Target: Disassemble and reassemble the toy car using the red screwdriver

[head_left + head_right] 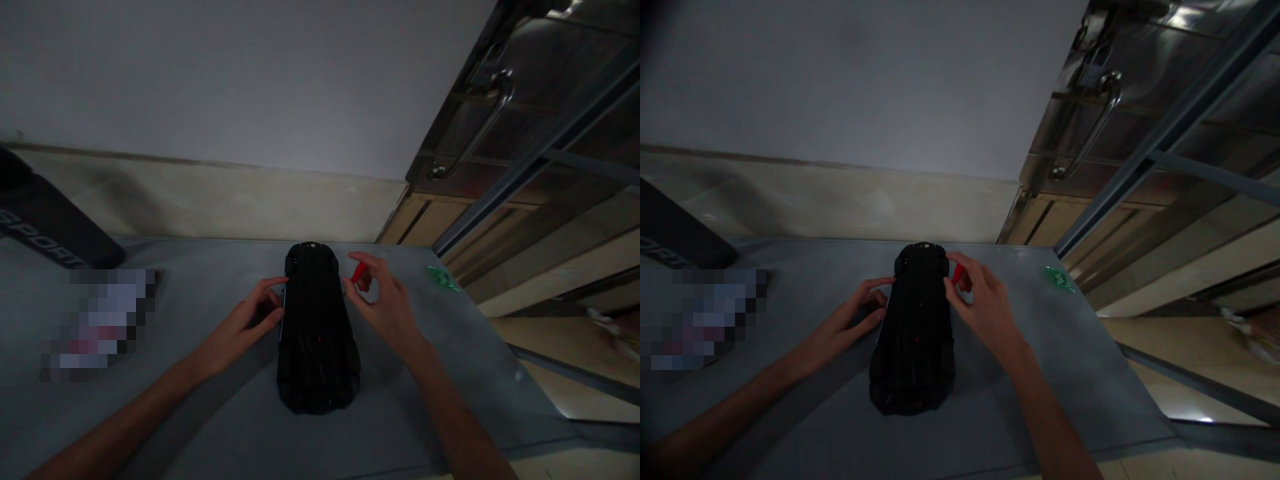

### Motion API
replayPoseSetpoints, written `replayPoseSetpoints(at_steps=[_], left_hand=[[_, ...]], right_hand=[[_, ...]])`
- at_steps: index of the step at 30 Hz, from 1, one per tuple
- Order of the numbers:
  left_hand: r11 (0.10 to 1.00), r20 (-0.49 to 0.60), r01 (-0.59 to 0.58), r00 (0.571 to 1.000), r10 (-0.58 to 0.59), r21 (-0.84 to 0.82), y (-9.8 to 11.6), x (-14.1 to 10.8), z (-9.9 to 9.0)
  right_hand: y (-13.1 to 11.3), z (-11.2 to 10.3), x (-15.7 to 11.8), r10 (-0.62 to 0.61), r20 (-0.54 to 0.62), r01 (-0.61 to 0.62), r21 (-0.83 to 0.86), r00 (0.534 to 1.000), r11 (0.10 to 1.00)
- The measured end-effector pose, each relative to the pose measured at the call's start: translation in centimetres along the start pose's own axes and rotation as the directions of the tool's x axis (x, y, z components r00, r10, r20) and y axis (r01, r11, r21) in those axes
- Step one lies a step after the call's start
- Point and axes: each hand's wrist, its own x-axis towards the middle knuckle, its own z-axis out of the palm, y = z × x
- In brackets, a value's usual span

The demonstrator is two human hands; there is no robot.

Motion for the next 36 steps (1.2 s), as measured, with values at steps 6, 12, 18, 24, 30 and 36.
replayPoseSetpoints(at_steps=[6, 12, 18, 24, 30, 36], left_hand=[[1.000, -0.008, -0.007, 1.000, 0.007, -0.007, 0.0, -0.1, 0.1], [1.000, 0.002, -0.021, 1.000, 0.021, -0.006, -0.3, 0.0, 0.0], [1.000, 0.006, -0.018, 1.000, 0.018, -0.009, -0.2, 0.0, 0.0], [0.999, 0.014, -0.017, 1.000, 0.017, -0.032, -0.3, 0.0, 0.1], [0.999, 0.009, -0.022, 1.000, 0.023, -0.027, -0.2, 0.0, 0.0], [0.999, -0.003, -0.025, 1.000, 0.025, -0.030, -0.4, -0.1, 0.1]], right_hand=[[-0.2, 0.1, 0.0, 0.007, 0.013, -0.007, 0.001, 1.000, 1.000], [-0.2, 0.0, 0.1, 0.033, -0.019, -0.033, 0.000, 0.999, 0.999], [-0.7, -0.2, 0.2, 0.010, 0.016, -0.010, 0.003, 1.000, 1.000], [-0.7, -0.2, 0.2, 0.040, 0.000, -0.040, -0.014, 0.999, 0.999], [-1.1, -0.4, 0.3, 0.003, -0.004, -0.003, -0.024, 1.000, 1.000], [-1.1, -0.4, 0.4, -0.002, -0.008, 0.002, -0.026, 1.000, 1.000]])
